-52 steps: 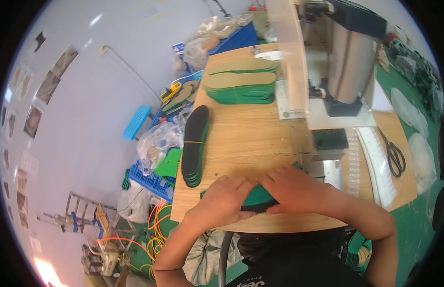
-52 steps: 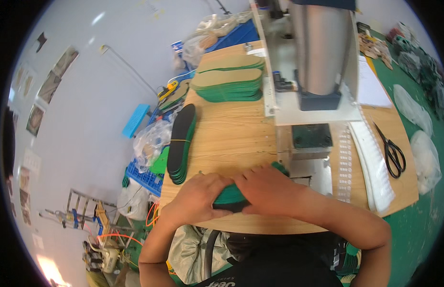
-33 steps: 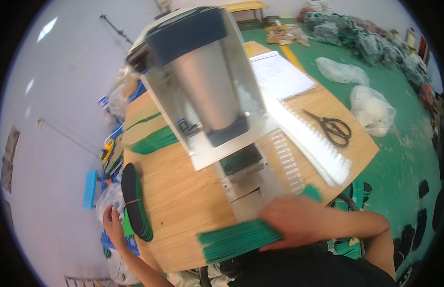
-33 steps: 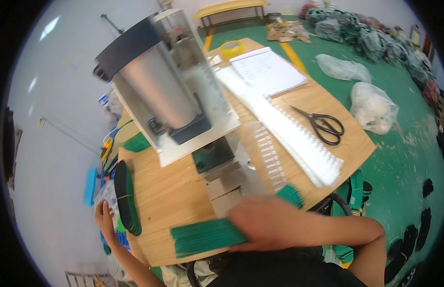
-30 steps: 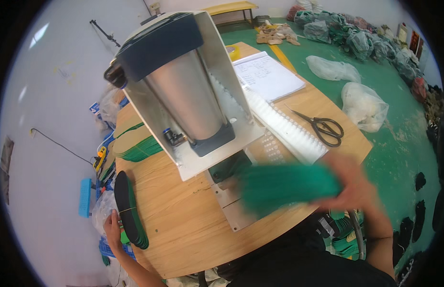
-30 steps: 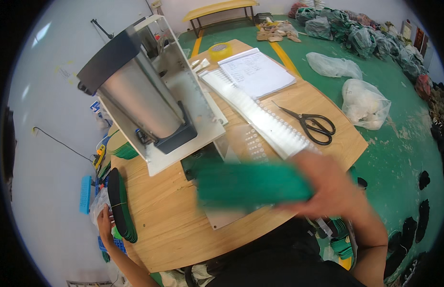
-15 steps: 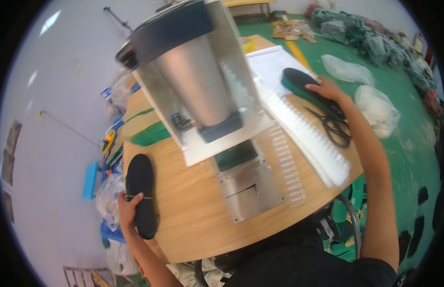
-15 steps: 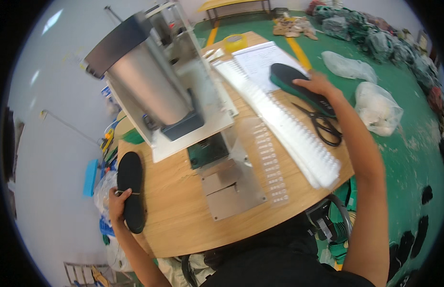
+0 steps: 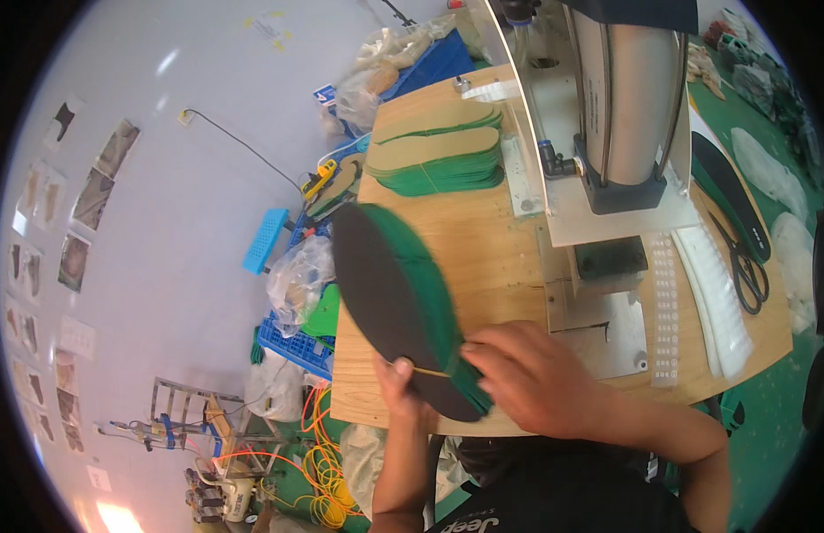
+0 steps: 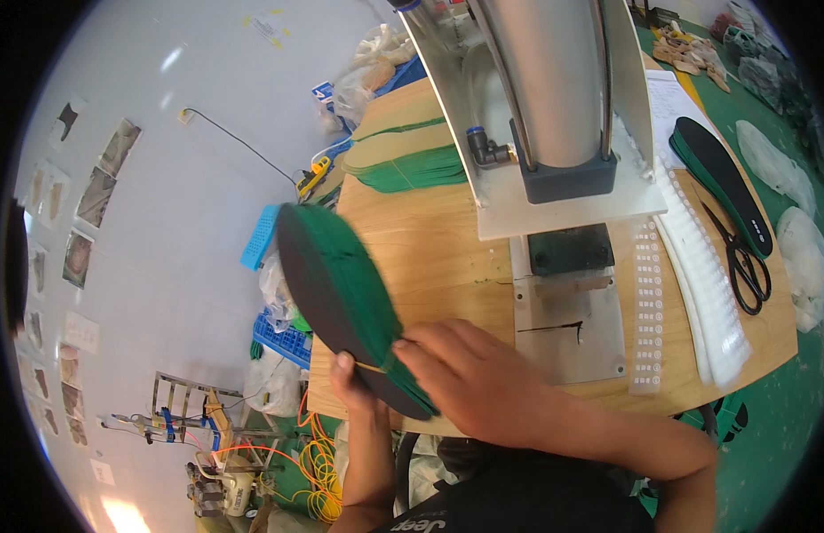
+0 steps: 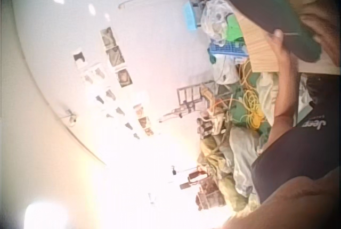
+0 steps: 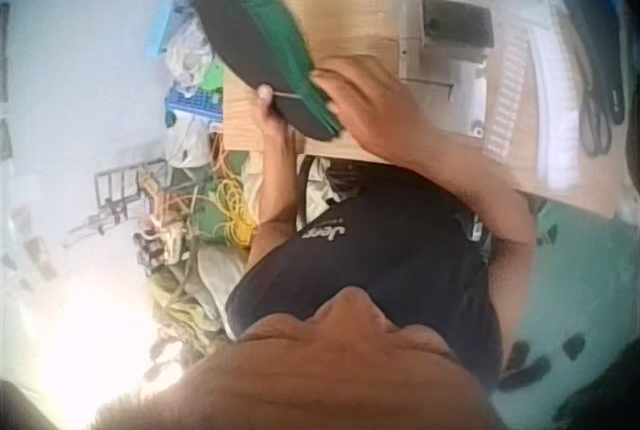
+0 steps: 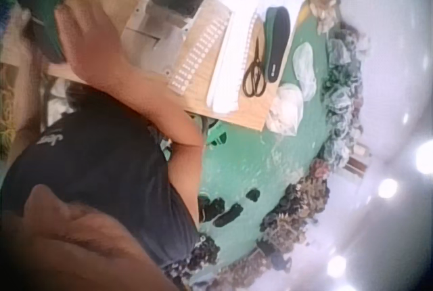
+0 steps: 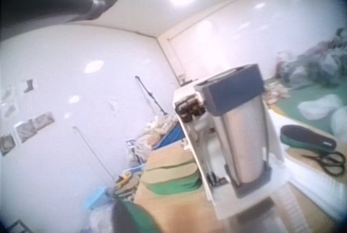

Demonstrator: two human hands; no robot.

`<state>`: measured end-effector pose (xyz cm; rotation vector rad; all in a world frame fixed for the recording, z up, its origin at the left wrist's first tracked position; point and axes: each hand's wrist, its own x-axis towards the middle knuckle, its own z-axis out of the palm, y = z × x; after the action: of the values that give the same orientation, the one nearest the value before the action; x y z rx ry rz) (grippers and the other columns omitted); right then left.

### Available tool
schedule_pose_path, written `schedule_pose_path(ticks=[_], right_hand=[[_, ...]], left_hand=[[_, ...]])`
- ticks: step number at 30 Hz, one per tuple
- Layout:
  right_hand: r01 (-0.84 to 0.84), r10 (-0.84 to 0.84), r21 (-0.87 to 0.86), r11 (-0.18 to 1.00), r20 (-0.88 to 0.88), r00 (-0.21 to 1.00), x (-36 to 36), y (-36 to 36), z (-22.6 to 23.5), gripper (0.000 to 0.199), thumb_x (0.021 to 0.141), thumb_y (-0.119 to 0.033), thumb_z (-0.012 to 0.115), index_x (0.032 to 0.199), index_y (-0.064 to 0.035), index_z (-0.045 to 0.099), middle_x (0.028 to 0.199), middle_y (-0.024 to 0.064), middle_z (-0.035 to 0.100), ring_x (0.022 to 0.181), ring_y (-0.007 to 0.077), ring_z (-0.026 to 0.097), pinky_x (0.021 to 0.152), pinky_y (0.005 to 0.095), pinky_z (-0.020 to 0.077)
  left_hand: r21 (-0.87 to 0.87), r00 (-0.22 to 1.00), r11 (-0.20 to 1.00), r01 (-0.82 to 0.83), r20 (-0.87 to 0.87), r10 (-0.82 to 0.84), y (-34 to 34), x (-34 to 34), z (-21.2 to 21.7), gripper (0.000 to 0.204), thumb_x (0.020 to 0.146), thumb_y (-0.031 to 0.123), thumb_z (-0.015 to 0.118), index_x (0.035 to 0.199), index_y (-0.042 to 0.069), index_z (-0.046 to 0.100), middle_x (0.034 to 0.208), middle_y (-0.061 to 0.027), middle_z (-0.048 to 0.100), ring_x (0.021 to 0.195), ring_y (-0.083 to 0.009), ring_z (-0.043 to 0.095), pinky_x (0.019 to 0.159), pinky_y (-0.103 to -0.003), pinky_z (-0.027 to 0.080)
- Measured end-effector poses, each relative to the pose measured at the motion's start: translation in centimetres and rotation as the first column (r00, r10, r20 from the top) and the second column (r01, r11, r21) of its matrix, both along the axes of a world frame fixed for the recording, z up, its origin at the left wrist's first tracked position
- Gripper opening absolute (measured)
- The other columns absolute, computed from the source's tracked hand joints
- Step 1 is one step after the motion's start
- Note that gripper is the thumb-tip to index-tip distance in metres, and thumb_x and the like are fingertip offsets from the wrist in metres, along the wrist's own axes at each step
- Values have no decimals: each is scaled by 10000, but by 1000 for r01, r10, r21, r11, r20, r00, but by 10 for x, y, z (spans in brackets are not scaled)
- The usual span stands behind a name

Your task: The person peels labels from a sheet and applies them to green and black shoe insoles using a press machine.

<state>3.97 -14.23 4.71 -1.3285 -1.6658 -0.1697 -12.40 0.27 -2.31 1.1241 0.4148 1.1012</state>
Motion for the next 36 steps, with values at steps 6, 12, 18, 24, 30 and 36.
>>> schedule_pose_path(ticks=[6,12,18,24,30,36], right_hand=[[-43,40,-58,997,-55,998,-6,6,-31,287,738,-128,666,994,-22,592,1075,107,522,955,297,529,815,378,448],[-563,535,-97,821,-213,817,4,-16,-26,271,803,-177,676,641,-88,477,612,51,475,691,267,537,631,390,429],[-589,603,-764,264,-346,719,3,-28,-11,209,859,-217,562,741,-44,563,656,134,585,671,334,588,598,436,453],[-539,567,-823,178,-362,740,0,-58,-52,388,855,-203,568,1208,-44,549,753,176,621,738,349,609,683,448,470],[-145,69,-201,969,-341,938,12,-51,6,629,790,-230,705,1289,33,428,1038,182,555,933,364,561,784,426,467],[-78,21,-346,935,-167,986,-3,-23,14,649,725,-230,735,1231,37,428,1091,184,535,985,353,548,832,419,449]], left_hand=[[-124,994,990,65,-74,-75,-33,12,-10,691,848,438,633,1295,-49,431,1172,-176,595,1014,-267,619,885,-385,515],[-267,995,958,104,29,-99,-34,-1,-4,744,771,305,722,1324,-51,374,1190,-197,564,1030,-290,608,851,-384,530],[-46,970,981,190,162,-180,-49,11,4,806,731,224,715,1380,-48,322,1298,-219,487,1099,-315,569,908,-424,495],[100,856,995,-2,515,-50,-19,23,65,619,797,350,649,1266,1,442,1176,-138,446,945,-219,419,801,-388,383],[185,848,951,248,432,-306,-11,-4,15,726,722,350,707,1304,23,422,1182,-151,480,1052,-252,469,911,-386,407],[277,890,940,200,349,-293,-19,20,-14,964,685,553,700,1407,48,309,1395,-223,387,1326,-315,353,1075,-431,315]])
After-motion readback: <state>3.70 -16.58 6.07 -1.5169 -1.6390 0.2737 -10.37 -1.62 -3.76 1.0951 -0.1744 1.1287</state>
